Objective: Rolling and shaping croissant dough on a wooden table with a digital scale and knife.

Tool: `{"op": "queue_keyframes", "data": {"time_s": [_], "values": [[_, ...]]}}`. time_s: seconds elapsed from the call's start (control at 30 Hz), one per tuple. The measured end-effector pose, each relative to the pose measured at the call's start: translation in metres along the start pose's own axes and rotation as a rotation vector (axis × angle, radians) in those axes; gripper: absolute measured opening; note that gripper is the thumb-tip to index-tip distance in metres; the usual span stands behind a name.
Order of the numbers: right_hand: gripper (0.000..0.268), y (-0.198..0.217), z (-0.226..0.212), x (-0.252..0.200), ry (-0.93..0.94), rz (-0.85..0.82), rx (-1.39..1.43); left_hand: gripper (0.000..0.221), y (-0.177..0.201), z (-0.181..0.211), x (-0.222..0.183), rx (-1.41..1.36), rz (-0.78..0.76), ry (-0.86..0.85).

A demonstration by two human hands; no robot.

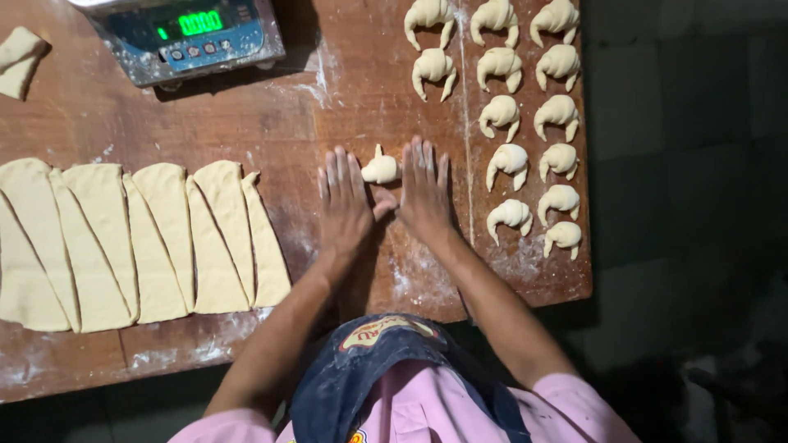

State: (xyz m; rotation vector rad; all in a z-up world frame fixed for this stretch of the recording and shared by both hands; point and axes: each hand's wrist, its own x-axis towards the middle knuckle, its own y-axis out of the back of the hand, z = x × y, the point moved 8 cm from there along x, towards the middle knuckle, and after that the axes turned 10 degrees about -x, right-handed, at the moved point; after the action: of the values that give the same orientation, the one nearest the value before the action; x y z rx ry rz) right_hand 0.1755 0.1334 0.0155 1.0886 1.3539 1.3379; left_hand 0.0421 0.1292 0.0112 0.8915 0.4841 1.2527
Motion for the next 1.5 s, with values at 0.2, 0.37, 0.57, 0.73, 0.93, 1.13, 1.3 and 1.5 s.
{"op": "queue_keyframes", "data": {"time_s": [0.2,0.37,0.57,0.73,0.93,1.13,1.3,1.5], "values": [[0.121,0.023,0.005,0.023,-0.051,-0.041,0.096,0.115,0.013,-0.01,0.016,-0.008,0.064,-0.034],[0.098,0.0,0.001,-0.024,0.045,0.13,0.036,0.115,0.009,0.006,-0.017,0.044,0.009,-0.07],[0.095,-0.001,0.005,0.014,0.042,0.042,-0.016,0.117,-0.002,-0.004,0.014,0.03,0.075,-0.031],[0.105,0.008,0.009,0.043,0.02,0.046,0.028,0.12,0.001,-0.02,0.042,0.03,0.075,0.001],[0.105,0.012,0.016,0.052,-0.05,0.053,0.099,0.122,0.015,-0.022,0.047,-0.055,0.066,-0.015],[0.042,0.033,0.032,0.05,-0.116,0.199,0.372,0.049,0.035,-0.025,0.051,-0.279,0.108,0.107],[0.047,0.011,0.038,0.059,-0.256,-0.003,0.516,0.016,0.026,-0.04,0.066,-0.439,0.07,0.276],[0.074,0.056,0.015,0.063,-0.038,0.216,0.256,0.016,0.013,-0.05,0.075,-0.498,0.114,0.276]]}}
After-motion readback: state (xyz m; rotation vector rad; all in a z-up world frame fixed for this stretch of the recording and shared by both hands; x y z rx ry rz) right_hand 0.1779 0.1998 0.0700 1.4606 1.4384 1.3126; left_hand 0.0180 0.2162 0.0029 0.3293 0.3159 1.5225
